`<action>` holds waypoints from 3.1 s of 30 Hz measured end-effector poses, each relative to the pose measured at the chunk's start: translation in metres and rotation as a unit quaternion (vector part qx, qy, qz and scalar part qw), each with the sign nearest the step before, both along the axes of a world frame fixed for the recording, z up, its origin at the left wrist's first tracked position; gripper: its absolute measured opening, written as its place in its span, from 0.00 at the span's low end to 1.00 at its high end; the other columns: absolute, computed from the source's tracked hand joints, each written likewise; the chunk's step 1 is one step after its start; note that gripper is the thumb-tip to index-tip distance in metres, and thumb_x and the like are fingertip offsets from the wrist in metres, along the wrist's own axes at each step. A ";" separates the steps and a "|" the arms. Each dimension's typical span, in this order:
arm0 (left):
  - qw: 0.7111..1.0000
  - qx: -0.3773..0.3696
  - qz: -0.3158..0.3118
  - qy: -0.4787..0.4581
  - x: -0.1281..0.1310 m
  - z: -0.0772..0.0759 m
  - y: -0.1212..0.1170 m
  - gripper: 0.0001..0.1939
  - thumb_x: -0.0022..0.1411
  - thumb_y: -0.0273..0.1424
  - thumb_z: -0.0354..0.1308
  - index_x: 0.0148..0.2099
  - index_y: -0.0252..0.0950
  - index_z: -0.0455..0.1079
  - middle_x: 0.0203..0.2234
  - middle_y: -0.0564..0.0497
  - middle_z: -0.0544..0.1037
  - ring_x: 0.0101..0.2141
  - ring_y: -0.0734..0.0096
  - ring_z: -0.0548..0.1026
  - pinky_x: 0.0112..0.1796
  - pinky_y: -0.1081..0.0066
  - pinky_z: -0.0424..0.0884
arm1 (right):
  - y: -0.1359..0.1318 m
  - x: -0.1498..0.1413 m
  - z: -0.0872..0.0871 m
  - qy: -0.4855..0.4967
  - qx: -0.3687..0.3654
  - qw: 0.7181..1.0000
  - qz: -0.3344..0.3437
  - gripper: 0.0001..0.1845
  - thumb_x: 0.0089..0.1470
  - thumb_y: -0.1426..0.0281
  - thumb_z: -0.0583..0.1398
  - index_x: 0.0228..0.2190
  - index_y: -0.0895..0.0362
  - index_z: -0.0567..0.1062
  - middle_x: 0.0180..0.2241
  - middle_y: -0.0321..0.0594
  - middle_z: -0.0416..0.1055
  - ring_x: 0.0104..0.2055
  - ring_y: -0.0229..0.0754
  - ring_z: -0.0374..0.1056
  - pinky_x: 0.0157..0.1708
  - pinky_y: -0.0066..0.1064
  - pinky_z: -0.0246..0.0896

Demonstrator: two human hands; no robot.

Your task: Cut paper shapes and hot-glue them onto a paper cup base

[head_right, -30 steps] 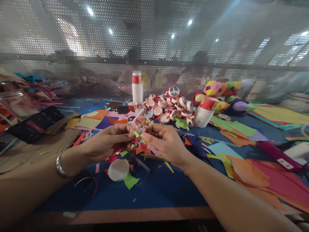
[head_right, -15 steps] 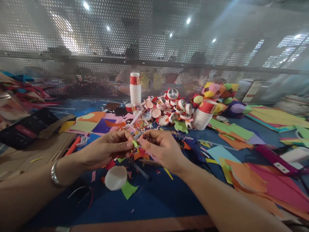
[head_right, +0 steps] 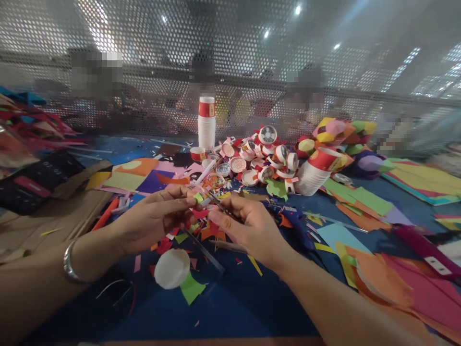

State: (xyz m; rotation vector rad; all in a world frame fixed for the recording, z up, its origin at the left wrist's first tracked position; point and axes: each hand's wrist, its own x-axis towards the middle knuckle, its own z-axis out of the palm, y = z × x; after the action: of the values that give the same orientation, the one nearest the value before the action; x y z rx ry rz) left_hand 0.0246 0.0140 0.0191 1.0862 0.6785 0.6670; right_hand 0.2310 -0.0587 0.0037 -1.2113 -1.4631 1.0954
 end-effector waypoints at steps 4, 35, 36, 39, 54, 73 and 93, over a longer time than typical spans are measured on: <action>0.998 0.066 0.007 0.004 -0.001 0.000 0.000 0.04 0.61 0.29 0.64 0.35 0.34 0.72 0.26 0.53 0.79 0.27 0.76 0.78 0.31 0.76 0.70 | -0.001 0.001 -0.001 0.011 -0.034 0.999 -0.003 0.19 0.58 0.51 0.62 0.34 0.55 0.75 0.21 0.28 0.57 0.21 0.32 0.49 0.19 0.25 0.46; 0.985 -0.047 -0.167 -0.024 -0.002 0.001 0.000 0.06 0.62 0.29 0.66 0.36 0.34 0.72 0.28 0.52 0.78 0.30 0.78 0.76 0.33 0.79 0.68 | -0.004 -0.014 0.002 0.169 -0.067 0.983 0.022 0.16 0.48 0.59 0.72 0.32 0.55 0.75 0.29 0.36 0.72 0.30 0.36 0.69 0.29 0.27 0.68; 0.983 -0.047 -0.176 -0.023 -0.002 0.000 0.000 0.05 0.62 0.29 0.65 0.36 0.34 0.72 0.28 0.51 0.78 0.30 0.78 0.77 0.33 0.79 0.68 | -0.004 -0.014 0.002 0.176 -0.066 0.982 0.032 0.15 0.49 0.60 0.72 0.32 0.55 0.75 0.28 0.35 0.72 0.29 0.36 0.69 0.29 0.26 0.68; 0.977 -0.055 -0.204 -0.018 -0.003 0.000 0.001 0.04 0.64 0.29 0.64 0.38 0.34 0.74 0.29 0.50 0.79 0.31 0.77 0.76 0.32 0.78 0.68 | -0.004 -0.014 0.001 0.199 -0.057 0.976 0.064 0.11 0.53 0.63 0.70 0.32 0.55 0.76 0.27 0.33 0.71 0.26 0.33 0.67 0.28 0.25 0.67; 0.960 -0.089 -0.259 -0.065 -0.004 -0.005 0.004 0.05 0.61 0.29 0.67 0.38 0.34 0.74 0.30 0.49 0.79 0.31 0.75 0.76 0.33 0.77 0.72 | -0.006 -0.015 0.002 0.255 -0.049 0.957 0.132 0.09 0.56 0.66 0.68 0.30 0.56 0.75 0.22 0.28 0.60 0.18 0.27 0.43 0.15 0.20 0.41; 0.958 -0.066 -0.270 -0.067 -0.003 -0.005 0.004 0.06 0.61 0.29 0.67 0.37 0.33 0.73 0.30 0.51 0.79 0.31 0.77 0.76 0.34 0.78 0.72 | -0.007 -0.017 0.004 0.291 -0.041 0.940 0.171 0.03 0.58 0.73 0.67 0.32 0.56 0.78 0.24 0.30 0.68 0.23 0.27 0.59 0.24 0.18 0.56; 0.965 0.001 -0.255 -0.061 -0.003 -0.004 0.004 0.04 0.64 0.28 0.64 0.38 0.34 0.72 0.31 0.50 0.79 0.32 0.77 0.75 0.34 0.77 0.69 | -0.008 -0.014 0.000 0.197 -0.042 0.974 0.104 0.12 0.58 0.63 0.67 0.31 0.58 0.73 0.26 0.34 0.70 0.20 0.26 0.50 0.18 0.23 0.40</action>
State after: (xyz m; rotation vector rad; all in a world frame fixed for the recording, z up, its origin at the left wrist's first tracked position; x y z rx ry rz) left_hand 0.0213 0.0180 0.0147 1.1510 0.2708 0.2851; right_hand 0.2174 -0.0667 0.0034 -0.8442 -1.2624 1.4599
